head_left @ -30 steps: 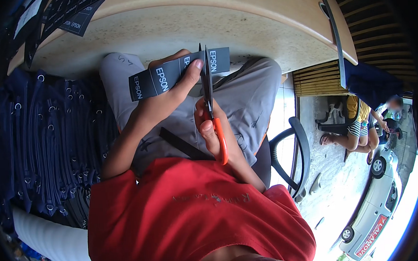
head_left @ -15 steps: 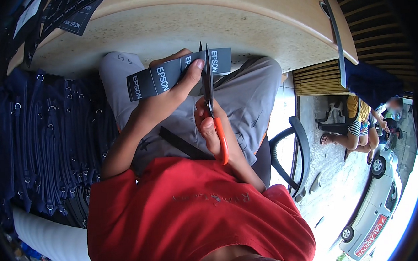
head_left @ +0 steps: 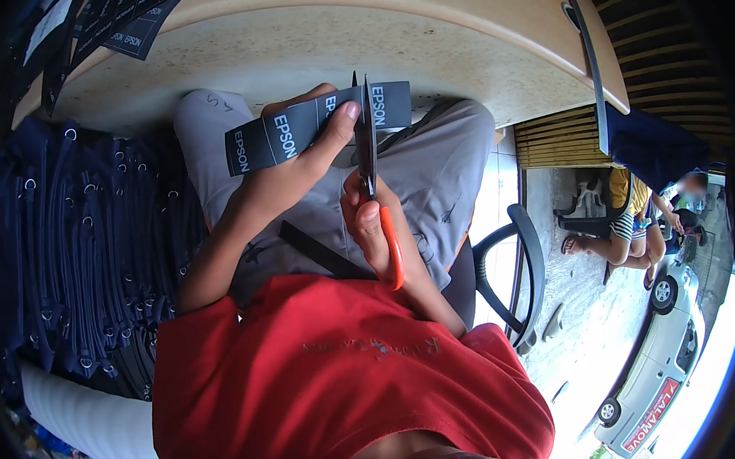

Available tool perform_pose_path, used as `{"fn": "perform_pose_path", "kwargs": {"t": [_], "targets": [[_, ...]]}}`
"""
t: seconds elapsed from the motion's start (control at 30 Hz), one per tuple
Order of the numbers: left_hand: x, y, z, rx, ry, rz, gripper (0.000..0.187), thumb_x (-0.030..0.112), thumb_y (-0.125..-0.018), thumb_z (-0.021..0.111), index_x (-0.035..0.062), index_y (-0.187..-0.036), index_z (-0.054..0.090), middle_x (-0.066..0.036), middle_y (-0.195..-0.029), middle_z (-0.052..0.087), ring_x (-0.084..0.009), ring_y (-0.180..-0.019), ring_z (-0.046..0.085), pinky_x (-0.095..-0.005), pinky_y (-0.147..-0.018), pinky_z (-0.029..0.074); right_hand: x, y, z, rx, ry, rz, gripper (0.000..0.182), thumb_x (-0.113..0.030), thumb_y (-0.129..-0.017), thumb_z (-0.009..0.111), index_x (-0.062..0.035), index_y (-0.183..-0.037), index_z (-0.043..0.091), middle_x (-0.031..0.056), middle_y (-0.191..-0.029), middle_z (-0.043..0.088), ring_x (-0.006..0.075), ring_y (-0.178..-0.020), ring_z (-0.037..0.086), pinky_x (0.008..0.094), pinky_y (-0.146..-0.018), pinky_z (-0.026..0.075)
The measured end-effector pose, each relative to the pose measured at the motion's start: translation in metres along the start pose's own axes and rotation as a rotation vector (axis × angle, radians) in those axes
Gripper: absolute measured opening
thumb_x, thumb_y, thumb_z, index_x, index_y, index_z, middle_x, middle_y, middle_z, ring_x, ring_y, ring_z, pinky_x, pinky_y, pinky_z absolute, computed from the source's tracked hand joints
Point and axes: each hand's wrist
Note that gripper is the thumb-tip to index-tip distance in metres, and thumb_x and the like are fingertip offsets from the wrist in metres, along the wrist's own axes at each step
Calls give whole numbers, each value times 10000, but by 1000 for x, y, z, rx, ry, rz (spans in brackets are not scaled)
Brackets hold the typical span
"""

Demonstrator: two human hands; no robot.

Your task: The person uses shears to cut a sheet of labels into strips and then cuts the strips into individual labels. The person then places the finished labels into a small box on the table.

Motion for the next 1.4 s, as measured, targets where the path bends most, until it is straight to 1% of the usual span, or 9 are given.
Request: {"fn": "perform_pose_path", "kwargs": {"t": [0.33, 0.4, 0.63, 0.7, 0.83, 0.9, 1.03, 1.1, 1.4], "targets": [[0, 1, 0, 21, 1, 15, 261, 179, -955, 571, 10, -757, 554, -1, -556, 452, -42, -544, 381, -251, -496, 348, 0, 0, 2, 1, 11, 17, 584, -612, -927, 431, -29, -888, 432, 50, -628, 433, 137, -569, 426, 295, -535, 366], [1, 1, -2, 11, -13, 0, 260, 175, -953, 571, 8, -755, 552, -2, -554, 440, -48, -542, 377, -257, -495, 345, -5, -2, 7, -9, -73, 43, 646, -729, -864, 384, -84, -879, 357, -51, -595, 318, 44, -495, 276, 224, -440, 210], [3, 1, -1, 26, 8, -3, 258, 171, -950, 573, 10, -750, 550, -6, -552, 426, -53, -539, 365, -259, -494, 339, -6, -1, 7, -3, -49, 31, 640, -724, -876, 356, -85, -859, 361, -45, -576, 329, 46, -478, 288, 222, -434, 212], [1, 1, -1, 28, 10, 23, 256, 174, -948, 576, 9, -753, 550, -9, -549, 415, -54, -539, 355, -258, -493, 335, -2, 1, 2, 3, -14, 32, 568, -583, -946, 423, -19, -889, 455, 28, -631, 428, 109, -583, 403, 274, -533, 344], [0, 1, -2, 31, -17, 14, 257, 181, -947, 579, 10, -757, 552, -9, -547, 403, -55, -539, 346, -258, -491, 330, -4, 0, 4, -1, -13, 48, 572, -583, -949, 416, -17, -875, 457, 27, -640, 427, 106, -591, 403, 271, -536, 341], [0, 1, -2, 18, -11, 21, 261, 189, -949, 578, 13, -757, 553, -10, -546, 395, -55, -539, 340, -258, -489, 326, -9, -2, 9, 15, 0, 44, 648, -728, -886, 303, -85, -834, 364, -38, -562, 343, 50, -452, 305, 222, -413, 223], [0, 1, -2, 14, -13, 12, 268, 191, -950, 576, 13, -751, 548, -8, -546, 395, -54, -540, 339, -257, -489, 325, -8, 0, 7, 9, 7, 53, 647, -725, -891, 286, -86, -828, 362, -37, -562, 345, 51, -453, 304, 224, -414, 223], [-2, 1, -2, 15, -8, 9, 272, 194, -951, 576, 15, -749, 544, -5, -545, 400, -51, -539, 343, -257, -489, 327, -4, 2, 3, 23, -14, 64, 577, -578, -960, 385, -16, -856, 464, 17, -618, 413, 94, -562, 384, 267, -510, 324], [3, 0, -3, 6, -9, -18, 273, 203, -948, 580, 16, -752, 550, -3, -547, 446, -48, -535, 376, -256, -491, 342, -5, 2, 3, 21, -19, 76, 575, -578, -963, 372, -23, -838, 460, -4, -580, 408, 81, -530, 383, 259, -482, 312]]}}
Point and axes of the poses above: each hand's wrist, its own y-axis away from the middle knuckle, its own z-axis out of the palm, x = y × z
